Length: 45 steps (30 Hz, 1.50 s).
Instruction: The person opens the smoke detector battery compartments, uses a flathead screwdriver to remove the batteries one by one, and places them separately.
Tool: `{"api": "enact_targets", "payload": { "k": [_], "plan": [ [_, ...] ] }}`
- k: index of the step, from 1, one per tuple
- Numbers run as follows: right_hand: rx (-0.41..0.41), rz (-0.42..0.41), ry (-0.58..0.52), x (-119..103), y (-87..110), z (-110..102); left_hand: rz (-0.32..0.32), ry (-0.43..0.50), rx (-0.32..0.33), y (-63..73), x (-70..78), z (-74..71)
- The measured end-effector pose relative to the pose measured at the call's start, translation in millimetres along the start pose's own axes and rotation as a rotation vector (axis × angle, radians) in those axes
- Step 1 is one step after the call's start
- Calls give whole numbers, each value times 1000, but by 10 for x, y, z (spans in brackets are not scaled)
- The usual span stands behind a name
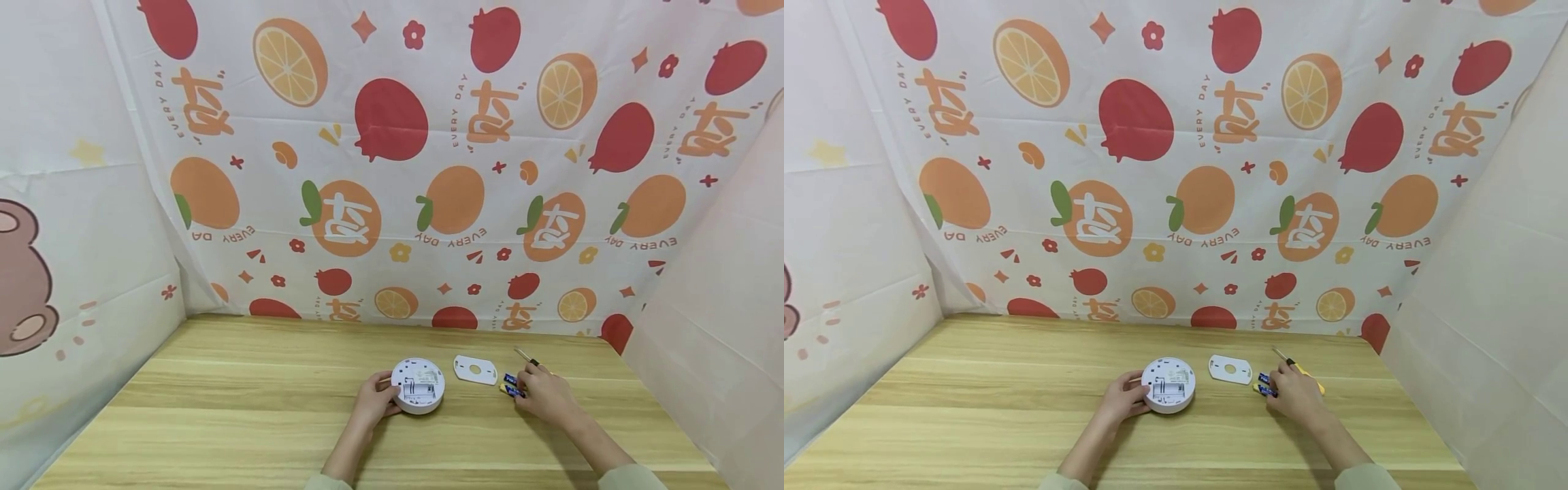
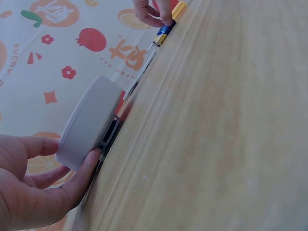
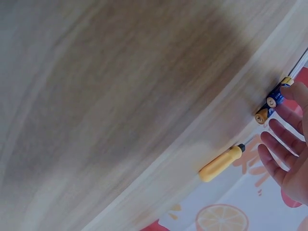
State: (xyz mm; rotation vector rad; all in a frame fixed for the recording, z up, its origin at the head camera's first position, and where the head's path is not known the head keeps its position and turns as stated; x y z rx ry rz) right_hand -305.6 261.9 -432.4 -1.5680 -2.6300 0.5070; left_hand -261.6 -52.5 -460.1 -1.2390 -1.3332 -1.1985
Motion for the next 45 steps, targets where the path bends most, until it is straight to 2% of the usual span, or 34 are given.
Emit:
{"api": "enact_targets", "payload": {
  "k": [6,11,14,20,26,30,38,45],
  "plan": [
    [37,-33,-30,-38,-59,-20,-6,11,-2,1,-3,-4],
    [34,-47,-64,-101,-200,-68,-6,13,-2,2,-2,-12],
    [-2,-43,-77,-135,-310,-86,-8,10,-1,5,2,-17],
    [-135,13,-117,-174,-507,-36,-8,11,-4,11,7,-16],
    [-211,-19,-121,-225,-635,95,-3,11,-9,5,5,-8],
    [-243,-38,-124,-273,-690,166,-2,14,-5,1,2,-11],
    [-355,96,-204,-310,-737,254,-3,5,-4,4,-1,-6],
    [-373,76,-229,-339,-772,257,-1,6,-5,-5,-4,7]
  ]
}}
Point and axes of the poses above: each hand's wrist, its own y-axis away from the middle knuckle, its own z-axis out of the palm, x = y × z, the point moved 4 cm from there along -y, towards the middle knuckle, and after that the axes turned 11 degrees about -y, right-handed, at the moved point
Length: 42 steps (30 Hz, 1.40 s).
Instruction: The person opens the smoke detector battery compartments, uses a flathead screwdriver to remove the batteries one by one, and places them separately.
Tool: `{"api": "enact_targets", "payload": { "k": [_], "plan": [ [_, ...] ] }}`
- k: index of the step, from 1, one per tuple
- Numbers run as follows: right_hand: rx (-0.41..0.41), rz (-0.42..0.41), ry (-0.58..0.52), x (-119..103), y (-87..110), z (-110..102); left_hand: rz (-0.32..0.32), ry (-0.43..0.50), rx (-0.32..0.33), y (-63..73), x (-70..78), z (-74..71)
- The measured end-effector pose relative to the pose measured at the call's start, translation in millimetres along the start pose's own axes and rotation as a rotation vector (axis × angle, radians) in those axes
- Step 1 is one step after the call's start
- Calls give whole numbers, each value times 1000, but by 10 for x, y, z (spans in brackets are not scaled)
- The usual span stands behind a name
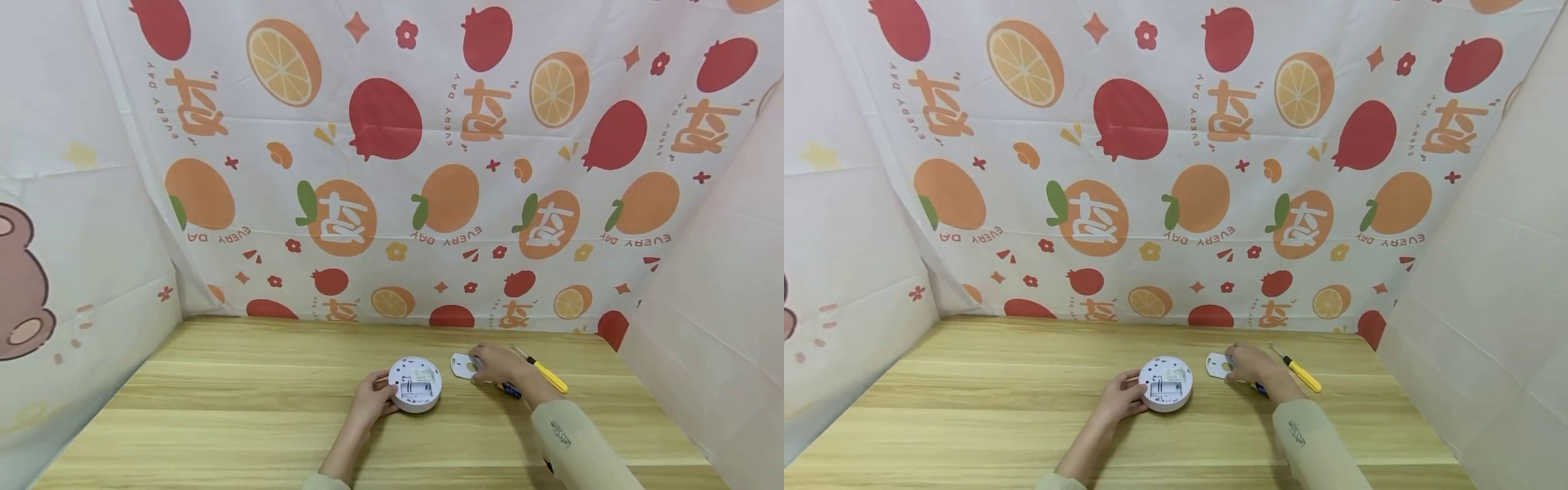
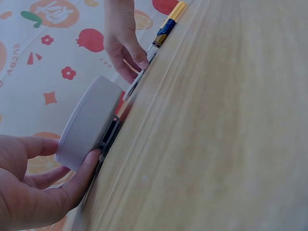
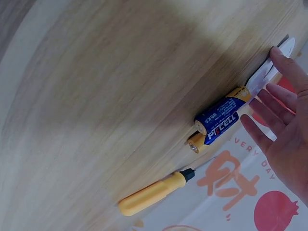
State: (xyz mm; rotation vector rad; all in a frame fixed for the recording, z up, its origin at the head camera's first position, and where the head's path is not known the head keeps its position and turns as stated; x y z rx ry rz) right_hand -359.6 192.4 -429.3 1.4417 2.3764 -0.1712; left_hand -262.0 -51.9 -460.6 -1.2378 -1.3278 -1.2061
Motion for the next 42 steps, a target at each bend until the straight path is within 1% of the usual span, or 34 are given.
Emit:
{"api": "enact_targets", "payload": {
  "k": [5,8,16,21,27,32,38,42],
  "plan": [
    [-12,22,-22,2,-2,-4,0,1,-4,-4,7,7],
    [2,22,-28,27,-2,-4,0,0,-3,-4,9,13],
    [69,-36,-17,98,-10,-14,-6,17,-1,-5,-1,23],
    [91,-49,-20,62,26,-53,-6,23,1,3,1,18],
    [125,-84,-23,34,80,-90,-16,24,6,4,-4,20],
    [145,-94,-28,35,108,-106,-17,21,-1,-1,-8,19],
    [163,-129,-34,7,137,-128,-19,9,2,-2,-19,14],
    [167,-145,-15,-21,159,-133,-21,10,17,4,-14,15]
  ]
}}
Point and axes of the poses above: each hand's wrist, its own y-axis away from the middle knuckle, its own z-axis out of the palm, x = y × z, the point moved 4 cm from there along -y, towards the middle knuckle, and after that the axes turned 11 degrees about -y, right-handed, at the moved point
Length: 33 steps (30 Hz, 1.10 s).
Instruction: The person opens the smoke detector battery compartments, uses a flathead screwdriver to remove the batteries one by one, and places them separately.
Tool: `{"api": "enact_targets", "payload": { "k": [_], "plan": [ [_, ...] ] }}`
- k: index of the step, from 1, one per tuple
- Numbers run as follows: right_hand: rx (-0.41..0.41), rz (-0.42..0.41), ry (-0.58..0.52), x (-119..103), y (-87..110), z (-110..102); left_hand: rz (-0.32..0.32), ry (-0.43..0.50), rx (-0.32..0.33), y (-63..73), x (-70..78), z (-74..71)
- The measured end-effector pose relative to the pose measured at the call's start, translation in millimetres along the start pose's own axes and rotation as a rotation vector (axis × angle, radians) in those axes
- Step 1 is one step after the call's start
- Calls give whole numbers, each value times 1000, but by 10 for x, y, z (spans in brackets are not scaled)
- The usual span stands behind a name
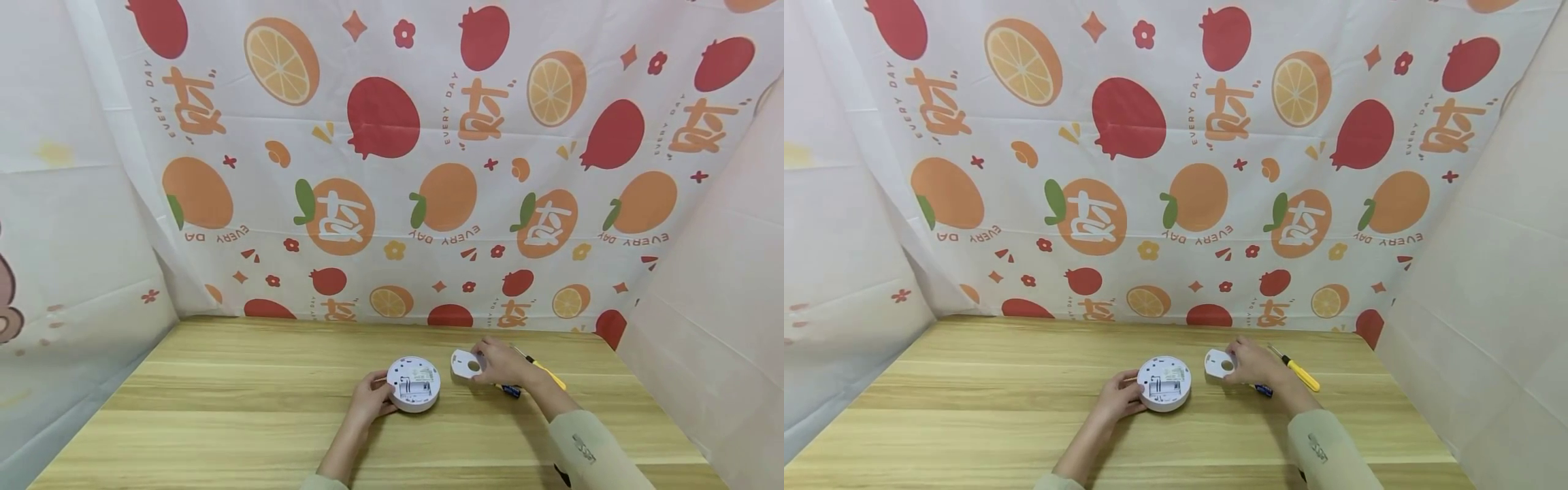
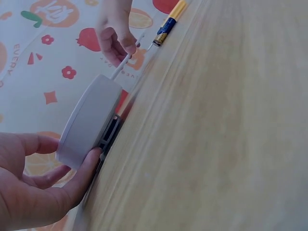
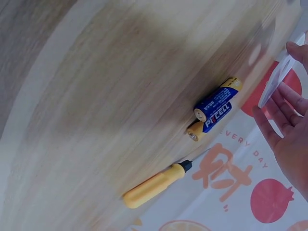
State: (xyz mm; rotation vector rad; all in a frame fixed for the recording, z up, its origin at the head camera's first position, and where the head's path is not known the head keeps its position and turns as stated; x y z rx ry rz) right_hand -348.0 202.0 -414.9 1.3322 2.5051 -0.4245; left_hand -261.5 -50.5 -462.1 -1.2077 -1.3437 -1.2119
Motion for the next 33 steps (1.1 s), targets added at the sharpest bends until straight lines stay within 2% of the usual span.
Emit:
{"api": "enact_targets", "payload": {
  "k": [8,15,27,33],
  "plan": [
    [-18,40,-6,-54,-20,-13,-1,2,44,2,53,-12],
    [-26,18,-2,-138,-51,-25,44,-60,5,-30,72,-17],
    [-43,43,-55,-302,-116,-37,37,-48,9,-62,70,-42],
    [-58,7,-70,-431,-164,-37,44,-25,1,-78,60,-51]
  ]
}}
Point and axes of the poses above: each hand's wrist, its own y-axis away from the middle knuckle, its own z-axis out of the palm, x = y × z, the point moved 4 cm from there along -y, towards the middle knuckle, and after that the axes turned 11 degrees about -y, right-handed, at the moved point
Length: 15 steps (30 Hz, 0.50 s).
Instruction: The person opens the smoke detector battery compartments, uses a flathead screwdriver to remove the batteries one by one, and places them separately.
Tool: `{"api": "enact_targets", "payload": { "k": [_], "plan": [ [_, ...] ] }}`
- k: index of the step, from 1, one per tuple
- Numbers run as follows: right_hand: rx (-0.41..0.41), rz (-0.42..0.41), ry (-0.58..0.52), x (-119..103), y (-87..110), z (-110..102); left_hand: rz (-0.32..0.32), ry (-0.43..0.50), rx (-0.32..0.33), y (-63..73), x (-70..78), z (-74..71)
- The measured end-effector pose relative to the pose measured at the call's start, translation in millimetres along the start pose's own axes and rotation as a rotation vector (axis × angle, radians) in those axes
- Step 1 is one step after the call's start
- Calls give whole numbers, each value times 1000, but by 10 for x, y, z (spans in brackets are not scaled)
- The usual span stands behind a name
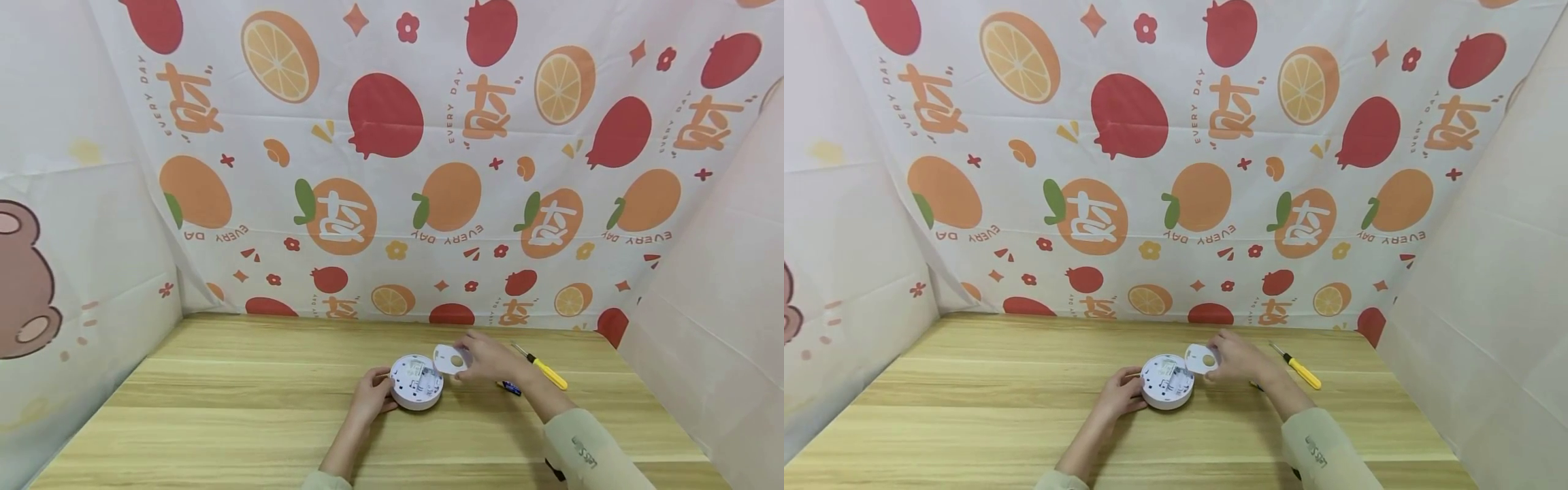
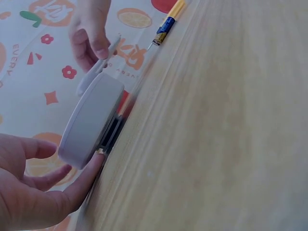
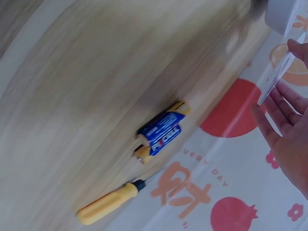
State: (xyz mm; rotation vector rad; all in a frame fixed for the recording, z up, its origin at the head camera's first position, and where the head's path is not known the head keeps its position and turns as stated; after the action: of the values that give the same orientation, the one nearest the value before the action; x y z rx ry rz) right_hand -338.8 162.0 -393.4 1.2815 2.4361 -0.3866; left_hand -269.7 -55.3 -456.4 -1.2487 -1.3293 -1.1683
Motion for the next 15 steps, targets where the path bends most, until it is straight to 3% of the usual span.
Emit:
{"api": "enact_targets", "payload": {
  "k": [15],
  "plan": [
    [-62,-180,46,-466,-67,198,9,33,-20,24,-53,4]
  ]
}}
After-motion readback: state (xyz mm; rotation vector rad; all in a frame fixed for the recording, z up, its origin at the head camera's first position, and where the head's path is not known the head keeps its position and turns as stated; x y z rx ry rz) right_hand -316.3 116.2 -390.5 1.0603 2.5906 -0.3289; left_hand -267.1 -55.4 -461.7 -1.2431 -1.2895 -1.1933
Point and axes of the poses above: each hand's wrist, its own y-axis away from the middle knuckle, its own z-axis out of the palm, x = y × z, the point moved 4 cm from there along -y, towards the middle knuckle, and after that the axes turned 11 degrees about -y, right-handed, at the moved point
